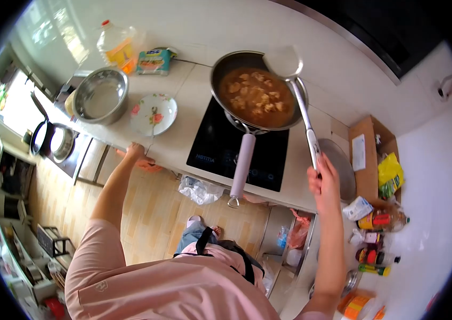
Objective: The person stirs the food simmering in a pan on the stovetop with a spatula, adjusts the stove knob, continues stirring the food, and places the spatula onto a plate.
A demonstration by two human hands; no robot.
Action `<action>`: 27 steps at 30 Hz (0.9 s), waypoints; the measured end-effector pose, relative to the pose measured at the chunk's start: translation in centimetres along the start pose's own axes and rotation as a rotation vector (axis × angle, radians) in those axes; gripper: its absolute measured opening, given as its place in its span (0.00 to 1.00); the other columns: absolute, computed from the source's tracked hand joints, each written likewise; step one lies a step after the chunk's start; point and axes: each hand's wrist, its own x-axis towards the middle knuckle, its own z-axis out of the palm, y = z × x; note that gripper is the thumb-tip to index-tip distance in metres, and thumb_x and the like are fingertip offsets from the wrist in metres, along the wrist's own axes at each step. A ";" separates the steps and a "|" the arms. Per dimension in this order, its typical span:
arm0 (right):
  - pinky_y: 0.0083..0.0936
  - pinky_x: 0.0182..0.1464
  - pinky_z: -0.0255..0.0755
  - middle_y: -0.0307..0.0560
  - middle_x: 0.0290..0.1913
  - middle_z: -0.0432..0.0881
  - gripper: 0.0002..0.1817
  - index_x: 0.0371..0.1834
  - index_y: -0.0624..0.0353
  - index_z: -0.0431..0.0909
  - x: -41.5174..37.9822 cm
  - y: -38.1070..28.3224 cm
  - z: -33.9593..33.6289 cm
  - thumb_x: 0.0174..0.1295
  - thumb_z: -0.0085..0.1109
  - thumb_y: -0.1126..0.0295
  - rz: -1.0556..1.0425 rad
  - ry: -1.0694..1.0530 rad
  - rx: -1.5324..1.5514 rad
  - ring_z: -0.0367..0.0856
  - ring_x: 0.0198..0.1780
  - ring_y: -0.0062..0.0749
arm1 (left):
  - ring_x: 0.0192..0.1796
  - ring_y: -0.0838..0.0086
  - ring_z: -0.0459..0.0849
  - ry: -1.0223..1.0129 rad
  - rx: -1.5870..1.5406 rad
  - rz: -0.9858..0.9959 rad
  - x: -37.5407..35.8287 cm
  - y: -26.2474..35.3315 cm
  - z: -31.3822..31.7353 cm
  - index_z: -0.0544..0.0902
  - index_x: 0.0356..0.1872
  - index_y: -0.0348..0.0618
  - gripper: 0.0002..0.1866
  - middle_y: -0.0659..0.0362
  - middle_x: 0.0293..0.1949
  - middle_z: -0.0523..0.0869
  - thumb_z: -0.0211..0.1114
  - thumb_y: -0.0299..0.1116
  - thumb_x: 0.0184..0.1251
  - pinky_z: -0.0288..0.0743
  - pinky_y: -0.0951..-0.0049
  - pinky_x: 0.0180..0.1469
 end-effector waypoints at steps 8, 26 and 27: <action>0.06 0.17 0.50 0.35 0.24 0.64 0.22 0.61 0.46 0.61 -8.7 4.7 14.1 0.65 0.47 0.57 0.549 -0.674 0.476 0.55 0.18 0.11 | 0.55 0.56 0.72 0.116 -0.090 -0.031 -1.2 0.2 0.1 0.82 0.38 0.35 0.49 0.50 0.44 0.81 0.67 0.73 0.21 0.70 0.66 0.51; 0.14 0.20 0.67 0.40 0.28 0.73 0.11 0.40 0.51 0.64 4.7 19.9 26.4 0.67 0.41 0.57 0.591 -0.622 0.240 0.71 0.23 0.17 | 0.58 0.60 0.73 0.093 -0.068 -0.065 -1.5 0.3 -0.2 0.78 0.48 0.35 0.54 0.39 0.57 0.69 0.67 0.72 0.20 0.75 0.68 0.47; 0.16 0.23 0.72 0.45 0.33 0.78 0.18 0.44 0.53 0.65 5.0 19.9 26.5 0.66 0.41 0.50 0.549 -0.655 0.142 0.77 0.27 0.21 | 0.57 0.60 0.73 0.087 -0.078 -0.066 -1.6 0.3 -0.1 0.77 0.49 0.35 0.55 0.37 0.57 0.68 0.67 0.72 0.20 0.75 0.69 0.48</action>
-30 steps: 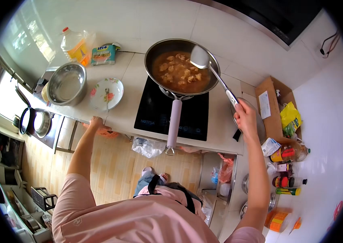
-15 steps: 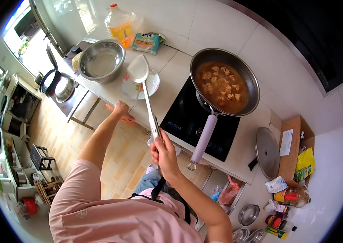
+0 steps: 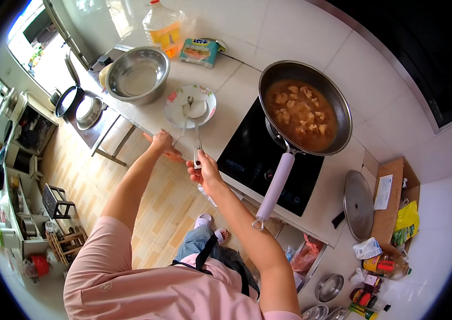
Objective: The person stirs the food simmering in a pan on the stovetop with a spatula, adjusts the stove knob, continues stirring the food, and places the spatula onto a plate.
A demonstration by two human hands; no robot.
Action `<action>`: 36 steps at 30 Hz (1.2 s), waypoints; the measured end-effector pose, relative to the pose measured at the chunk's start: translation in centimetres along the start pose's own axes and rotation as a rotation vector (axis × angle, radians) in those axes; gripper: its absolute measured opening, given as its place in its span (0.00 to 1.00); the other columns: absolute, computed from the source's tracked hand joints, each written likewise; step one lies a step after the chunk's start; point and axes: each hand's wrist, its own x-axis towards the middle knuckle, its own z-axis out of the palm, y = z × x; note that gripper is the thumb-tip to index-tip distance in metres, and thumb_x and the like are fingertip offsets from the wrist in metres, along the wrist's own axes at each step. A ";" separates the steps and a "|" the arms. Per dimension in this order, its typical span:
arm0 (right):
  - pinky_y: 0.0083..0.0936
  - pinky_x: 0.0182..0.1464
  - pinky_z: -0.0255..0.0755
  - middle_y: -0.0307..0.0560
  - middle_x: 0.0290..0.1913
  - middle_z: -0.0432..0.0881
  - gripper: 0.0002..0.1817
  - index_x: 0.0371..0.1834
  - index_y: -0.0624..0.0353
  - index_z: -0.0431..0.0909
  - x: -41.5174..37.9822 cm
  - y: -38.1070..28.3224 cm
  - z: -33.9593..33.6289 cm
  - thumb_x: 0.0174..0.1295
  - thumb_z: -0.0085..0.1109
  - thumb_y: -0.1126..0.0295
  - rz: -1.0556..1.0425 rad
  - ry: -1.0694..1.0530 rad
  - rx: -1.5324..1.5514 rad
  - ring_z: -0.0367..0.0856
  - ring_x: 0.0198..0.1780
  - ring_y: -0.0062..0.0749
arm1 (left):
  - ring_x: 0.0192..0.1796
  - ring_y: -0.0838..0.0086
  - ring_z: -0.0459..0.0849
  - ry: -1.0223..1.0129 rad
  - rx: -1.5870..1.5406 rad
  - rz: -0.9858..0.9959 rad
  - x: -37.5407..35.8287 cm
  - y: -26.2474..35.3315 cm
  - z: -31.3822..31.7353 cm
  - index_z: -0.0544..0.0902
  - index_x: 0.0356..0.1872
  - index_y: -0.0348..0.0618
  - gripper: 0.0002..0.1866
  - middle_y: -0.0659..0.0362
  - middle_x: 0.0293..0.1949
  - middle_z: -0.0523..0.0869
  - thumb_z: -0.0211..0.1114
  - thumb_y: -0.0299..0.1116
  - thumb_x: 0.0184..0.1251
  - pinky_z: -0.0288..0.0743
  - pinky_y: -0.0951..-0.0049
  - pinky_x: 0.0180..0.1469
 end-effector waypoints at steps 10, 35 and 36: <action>0.24 0.38 0.76 0.51 0.42 0.77 0.31 0.62 0.55 0.54 -6.6 4.6 -3.1 0.63 0.43 0.46 0.100 -0.070 -0.029 0.79 0.40 0.29 | 0.61 0.59 0.68 -0.038 0.028 0.027 0.4 0.0 -0.1 0.78 0.48 0.34 0.51 0.46 0.54 0.74 0.68 0.70 0.24 0.69 0.69 0.56; 0.34 0.40 0.72 0.46 0.35 0.82 0.20 0.41 0.53 0.80 -44.2 23.4 -19.2 0.45 0.63 0.57 0.613 0.537 -0.474 0.79 0.40 0.31 | 0.53 0.57 0.74 -0.014 0.072 0.084 0.1 -0.4 -1.0 0.83 0.37 0.35 0.49 0.46 0.44 0.80 0.63 0.75 0.25 0.68 0.67 0.55; 0.33 0.40 0.72 0.46 0.35 0.82 0.19 0.41 0.54 0.80 -44.3 23.8 -19.1 0.45 0.63 0.57 0.610 0.545 -0.466 0.79 0.39 0.31 | 0.53 0.57 0.75 -0.052 0.072 0.089 0.2 -0.4 -1.2 0.82 0.38 0.34 0.49 0.46 0.45 0.80 0.63 0.75 0.25 0.68 0.67 0.55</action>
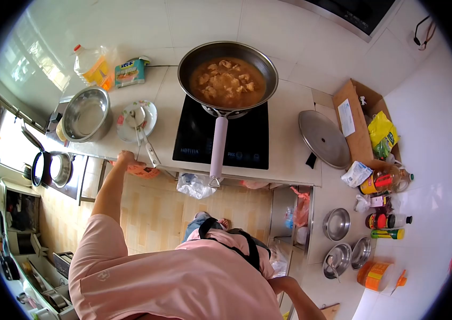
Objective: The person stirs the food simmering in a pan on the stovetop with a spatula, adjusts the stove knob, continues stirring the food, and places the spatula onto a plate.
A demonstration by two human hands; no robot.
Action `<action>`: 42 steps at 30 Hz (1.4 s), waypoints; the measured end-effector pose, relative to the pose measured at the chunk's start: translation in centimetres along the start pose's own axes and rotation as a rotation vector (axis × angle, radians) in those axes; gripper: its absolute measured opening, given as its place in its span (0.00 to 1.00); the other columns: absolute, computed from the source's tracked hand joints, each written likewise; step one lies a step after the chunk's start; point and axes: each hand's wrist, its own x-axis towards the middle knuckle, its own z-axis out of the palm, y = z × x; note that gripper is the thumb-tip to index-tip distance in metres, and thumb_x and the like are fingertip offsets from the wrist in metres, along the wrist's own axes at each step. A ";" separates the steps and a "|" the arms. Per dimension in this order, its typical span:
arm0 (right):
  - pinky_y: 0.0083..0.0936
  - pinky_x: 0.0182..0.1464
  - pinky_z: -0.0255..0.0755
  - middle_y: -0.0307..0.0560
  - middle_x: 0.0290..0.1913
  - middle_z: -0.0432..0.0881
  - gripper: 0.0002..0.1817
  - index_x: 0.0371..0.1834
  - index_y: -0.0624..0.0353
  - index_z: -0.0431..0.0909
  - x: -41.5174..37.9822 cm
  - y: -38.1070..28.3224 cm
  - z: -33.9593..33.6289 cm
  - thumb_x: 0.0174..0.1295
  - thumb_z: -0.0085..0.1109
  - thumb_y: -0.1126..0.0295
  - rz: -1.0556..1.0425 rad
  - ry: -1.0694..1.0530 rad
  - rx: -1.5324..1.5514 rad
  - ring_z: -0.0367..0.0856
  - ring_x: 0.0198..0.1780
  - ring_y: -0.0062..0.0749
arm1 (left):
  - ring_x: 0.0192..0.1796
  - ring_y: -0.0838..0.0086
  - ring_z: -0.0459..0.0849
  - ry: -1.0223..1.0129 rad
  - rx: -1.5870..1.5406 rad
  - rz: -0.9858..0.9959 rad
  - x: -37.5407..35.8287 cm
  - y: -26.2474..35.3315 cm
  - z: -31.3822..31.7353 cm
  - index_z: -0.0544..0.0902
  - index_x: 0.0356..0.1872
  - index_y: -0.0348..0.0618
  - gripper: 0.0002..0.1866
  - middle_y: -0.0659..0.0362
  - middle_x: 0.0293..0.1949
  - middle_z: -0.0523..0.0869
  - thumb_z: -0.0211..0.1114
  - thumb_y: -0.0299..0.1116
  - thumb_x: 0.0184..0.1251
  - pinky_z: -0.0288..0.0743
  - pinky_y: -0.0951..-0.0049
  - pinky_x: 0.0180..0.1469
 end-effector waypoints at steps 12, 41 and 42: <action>0.33 0.37 0.71 0.45 0.34 0.81 0.17 0.39 0.58 0.81 1.0 1.0 0.7 0.47 0.62 0.61 0.011 0.047 0.073 0.77 0.36 0.30 | 0.57 0.56 0.71 -0.038 -0.026 -0.001 0.7 -0.2 0.6 0.80 0.43 0.34 0.51 0.44 0.51 0.76 0.64 0.75 0.26 0.66 0.66 0.58; 0.30 0.32 0.69 0.47 0.32 0.80 0.13 0.36 0.70 0.80 1.3 1.2 0.0 0.50 0.61 0.71 -0.021 0.117 0.234 0.74 0.30 0.29 | 0.54 0.59 0.75 -0.096 0.022 -0.031 0.4 0.2 -0.3 0.82 0.41 0.39 0.47 0.51 0.48 0.80 0.61 0.75 0.29 0.69 0.65 0.55; 0.30 0.32 0.69 0.47 0.32 0.80 0.13 0.36 0.70 0.80 1.4 1.3 -0.1 0.50 0.61 0.71 -0.016 0.113 0.232 0.74 0.30 0.29 | 0.54 0.60 0.75 -0.098 0.021 -0.032 0.3 0.2 -0.3 0.82 0.41 0.39 0.47 0.51 0.48 0.80 0.61 0.75 0.29 0.69 0.66 0.54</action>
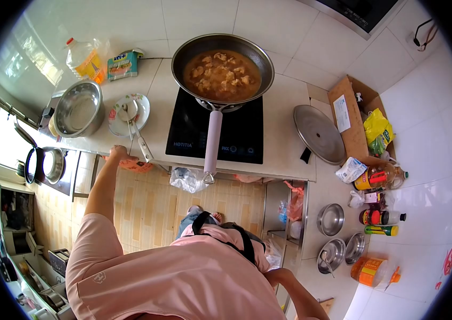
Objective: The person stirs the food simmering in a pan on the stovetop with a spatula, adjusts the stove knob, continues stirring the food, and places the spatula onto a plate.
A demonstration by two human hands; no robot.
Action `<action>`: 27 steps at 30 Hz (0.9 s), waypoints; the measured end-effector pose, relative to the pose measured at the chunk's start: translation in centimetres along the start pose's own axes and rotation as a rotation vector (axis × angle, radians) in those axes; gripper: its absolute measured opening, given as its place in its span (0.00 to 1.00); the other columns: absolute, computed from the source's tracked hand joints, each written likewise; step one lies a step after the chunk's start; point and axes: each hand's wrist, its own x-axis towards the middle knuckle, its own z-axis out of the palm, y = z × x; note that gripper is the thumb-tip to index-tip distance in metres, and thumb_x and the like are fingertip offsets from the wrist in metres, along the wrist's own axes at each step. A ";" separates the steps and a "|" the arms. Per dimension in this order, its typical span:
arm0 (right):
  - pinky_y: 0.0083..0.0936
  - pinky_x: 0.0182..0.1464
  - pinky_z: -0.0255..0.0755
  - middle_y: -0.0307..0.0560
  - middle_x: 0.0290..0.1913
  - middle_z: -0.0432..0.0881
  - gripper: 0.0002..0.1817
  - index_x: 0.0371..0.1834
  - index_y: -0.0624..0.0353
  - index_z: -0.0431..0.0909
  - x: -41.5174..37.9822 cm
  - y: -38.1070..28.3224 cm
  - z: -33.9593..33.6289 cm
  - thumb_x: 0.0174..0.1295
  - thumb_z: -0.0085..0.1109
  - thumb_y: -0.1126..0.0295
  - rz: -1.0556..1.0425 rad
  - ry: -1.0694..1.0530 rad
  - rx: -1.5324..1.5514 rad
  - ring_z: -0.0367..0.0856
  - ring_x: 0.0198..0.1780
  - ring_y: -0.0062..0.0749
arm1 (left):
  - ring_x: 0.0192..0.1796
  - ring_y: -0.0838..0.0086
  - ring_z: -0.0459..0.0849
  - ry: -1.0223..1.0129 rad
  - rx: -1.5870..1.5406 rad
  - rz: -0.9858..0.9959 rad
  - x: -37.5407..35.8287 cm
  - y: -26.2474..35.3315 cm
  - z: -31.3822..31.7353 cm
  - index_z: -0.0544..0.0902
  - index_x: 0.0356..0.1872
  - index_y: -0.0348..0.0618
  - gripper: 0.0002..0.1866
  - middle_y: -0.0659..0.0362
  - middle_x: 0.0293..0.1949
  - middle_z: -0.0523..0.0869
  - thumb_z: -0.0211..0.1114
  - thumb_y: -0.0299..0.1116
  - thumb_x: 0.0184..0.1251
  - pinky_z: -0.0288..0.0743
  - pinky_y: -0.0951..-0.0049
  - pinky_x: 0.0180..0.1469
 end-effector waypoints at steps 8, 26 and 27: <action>0.30 0.33 0.69 0.47 0.33 0.80 0.13 0.36 0.69 0.80 0.6 0.7 -0.2 0.50 0.61 0.70 0.029 -0.016 -0.084 0.74 0.31 0.29 | 0.54 0.60 0.75 0.008 -0.002 -0.007 -0.1 0.1 -0.1 0.82 0.42 0.40 0.47 0.52 0.48 0.80 0.62 0.75 0.29 0.69 0.66 0.54; 0.29 0.34 0.69 0.47 0.34 0.80 0.14 0.37 0.68 0.80 2.1 2.0 -0.1 0.50 0.60 0.68 0.052 -0.053 -0.181 0.74 0.32 0.30 | 0.53 0.61 0.76 0.024 0.012 0.012 0.7 -0.2 0.5 0.81 0.45 0.40 0.49 0.53 0.48 0.80 0.63 0.75 0.27 0.72 0.68 0.51; 0.29 0.34 0.69 0.47 0.34 0.80 0.14 0.37 0.68 0.80 2.2 2.2 -0.1 0.50 0.60 0.68 0.053 -0.057 -0.188 0.74 0.32 0.30 | 0.54 0.60 0.75 0.036 -0.002 0.004 0.8 -0.2 0.7 0.81 0.44 0.39 0.49 0.52 0.48 0.80 0.64 0.74 0.26 0.70 0.67 0.53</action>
